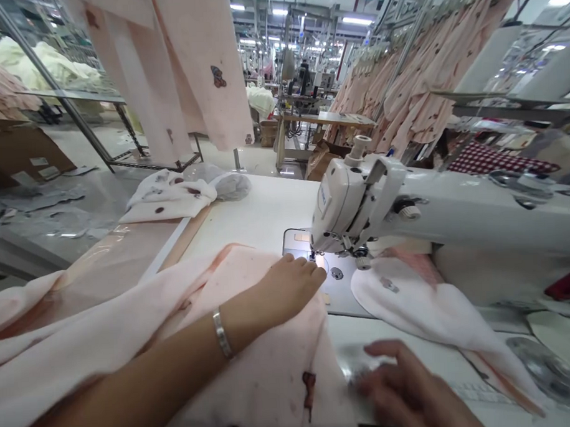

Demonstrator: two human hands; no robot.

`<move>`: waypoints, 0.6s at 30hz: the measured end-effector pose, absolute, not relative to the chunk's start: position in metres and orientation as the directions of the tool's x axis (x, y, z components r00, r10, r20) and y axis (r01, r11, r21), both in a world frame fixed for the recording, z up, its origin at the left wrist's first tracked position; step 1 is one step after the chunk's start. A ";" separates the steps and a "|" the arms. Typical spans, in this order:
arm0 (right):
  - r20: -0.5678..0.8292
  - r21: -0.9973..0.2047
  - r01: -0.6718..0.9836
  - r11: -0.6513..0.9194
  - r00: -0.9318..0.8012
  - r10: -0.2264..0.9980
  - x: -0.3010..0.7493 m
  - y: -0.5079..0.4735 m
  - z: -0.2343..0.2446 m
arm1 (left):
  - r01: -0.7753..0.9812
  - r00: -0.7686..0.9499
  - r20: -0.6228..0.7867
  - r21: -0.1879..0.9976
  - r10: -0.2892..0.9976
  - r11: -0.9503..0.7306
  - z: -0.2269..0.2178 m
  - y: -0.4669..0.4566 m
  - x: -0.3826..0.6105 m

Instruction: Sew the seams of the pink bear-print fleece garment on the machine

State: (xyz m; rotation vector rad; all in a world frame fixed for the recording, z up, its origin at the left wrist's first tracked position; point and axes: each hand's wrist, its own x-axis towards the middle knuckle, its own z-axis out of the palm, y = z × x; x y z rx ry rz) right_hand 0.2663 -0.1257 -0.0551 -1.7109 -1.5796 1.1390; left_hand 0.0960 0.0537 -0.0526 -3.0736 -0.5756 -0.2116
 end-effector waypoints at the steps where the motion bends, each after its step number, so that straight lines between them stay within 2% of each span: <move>1: -0.229 -0.840 0.506 -0.194 -0.009 0.973 0.271 -0.116 -0.054 | 0.362 0.920 0.143 0.039 0.364 -0.931 -0.056 0.053 0.095; 3: -0.257 -0.862 0.448 -0.240 0.022 0.966 0.271 -0.092 -0.051 | 0.371 0.912 0.155 0.085 0.380 -0.925 -0.054 0.054 0.090; 6: -0.299 -0.909 0.324 -0.260 -0.077 0.951 0.260 -0.058 -0.050 | 0.403 0.889 0.163 0.165 0.428 -0.900 -0.039 0.056 0.082; 8: -0.301 -0.914 0.320 -0.247 -0.130 0.945 0.252 -0.044 -0.052 | 0.432 0.869 0.155 0.228 0.470 -0.873 -0.028 0.056 0.080; 10: -0.282 -0.904 0.371 -0.215 -0.138 0.949 0.247 -0.036 -0.054 | 0.479 0.847 0.108 0.267 0.520 -0.836 -0.023 0.057 0.081; 13: -0.209 -0.847 0.514 -0.137 -0.084 0.974 0.243 -0.036 -0.057 | 0.566 0.810 0.016 0.240 0.586 -0.788 -0.027 0.062 0.085; 15: -0.148 -0.760 0.644 -0.080 -0.053 0.988 0.242 -0.038 -0.057 | 0.615 0.779 -0.004 0.200 0.627 -0.763 -0.034 0.067 0.090; 18: -0.057 -0.594 0.804 0.031 -0.080 0.995 0.241 -0.042 -0.058 | 0.695 0.706 0.069 0.126 0.705 -0.708 -0.037 0.070 0.095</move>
